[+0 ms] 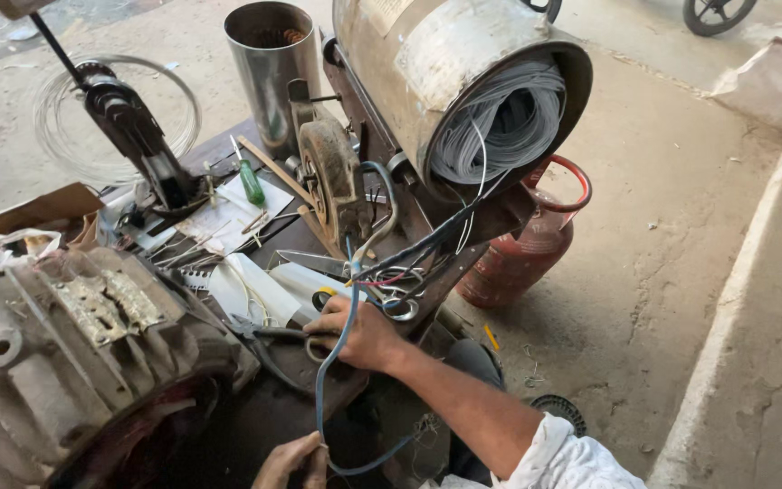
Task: The person works on a disassembled motor at a cluttered workbench, stripping wire insulation with a screwdriver, wrapping connections with electrical tape, and inserting wires into a spool housing. The person handles wires, tape, and tools while seated.
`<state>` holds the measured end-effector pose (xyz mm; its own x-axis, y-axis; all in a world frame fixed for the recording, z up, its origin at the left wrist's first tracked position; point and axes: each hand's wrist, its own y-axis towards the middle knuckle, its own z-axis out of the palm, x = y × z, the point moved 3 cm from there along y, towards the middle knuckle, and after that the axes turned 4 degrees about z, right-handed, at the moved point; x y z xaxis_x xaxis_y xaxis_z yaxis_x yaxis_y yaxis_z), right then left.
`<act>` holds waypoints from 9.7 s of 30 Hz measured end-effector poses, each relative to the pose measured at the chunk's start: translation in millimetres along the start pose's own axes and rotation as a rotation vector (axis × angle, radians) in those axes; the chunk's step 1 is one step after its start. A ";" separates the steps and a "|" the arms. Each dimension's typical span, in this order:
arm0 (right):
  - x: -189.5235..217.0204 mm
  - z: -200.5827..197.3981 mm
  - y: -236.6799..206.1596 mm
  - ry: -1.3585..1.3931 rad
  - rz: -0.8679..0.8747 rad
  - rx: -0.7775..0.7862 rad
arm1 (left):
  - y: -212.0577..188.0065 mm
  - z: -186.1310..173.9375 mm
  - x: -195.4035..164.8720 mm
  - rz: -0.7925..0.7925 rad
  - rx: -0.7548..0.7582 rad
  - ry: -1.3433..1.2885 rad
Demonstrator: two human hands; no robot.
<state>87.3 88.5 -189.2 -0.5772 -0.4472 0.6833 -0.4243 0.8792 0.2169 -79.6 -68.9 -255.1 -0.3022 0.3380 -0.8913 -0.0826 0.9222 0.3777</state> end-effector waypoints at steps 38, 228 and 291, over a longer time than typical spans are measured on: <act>73.0 -259.4 -86.4 -0.630 -0.538 -0.437 | 159.7 51.3 -266.6 0.821 -0.040 0.400; 81.6 -312.7 -60.4 -0.835 -0.707 -0.269 | 217.8 63.0 -295.4 1.202 0.287 0.940; 70.7 -297.9 -51.4 -0.669 -0.648 -0.583 | 224.5 82.6 -308.3 1.050 0.199 1.009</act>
<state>276.2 60.7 55.6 -0.7003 -0.6962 -0.1578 -0.4906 0.3089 0.8148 73.5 49.4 83.8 -0.6671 0.6604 0.3448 0.6928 0.3799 0.6129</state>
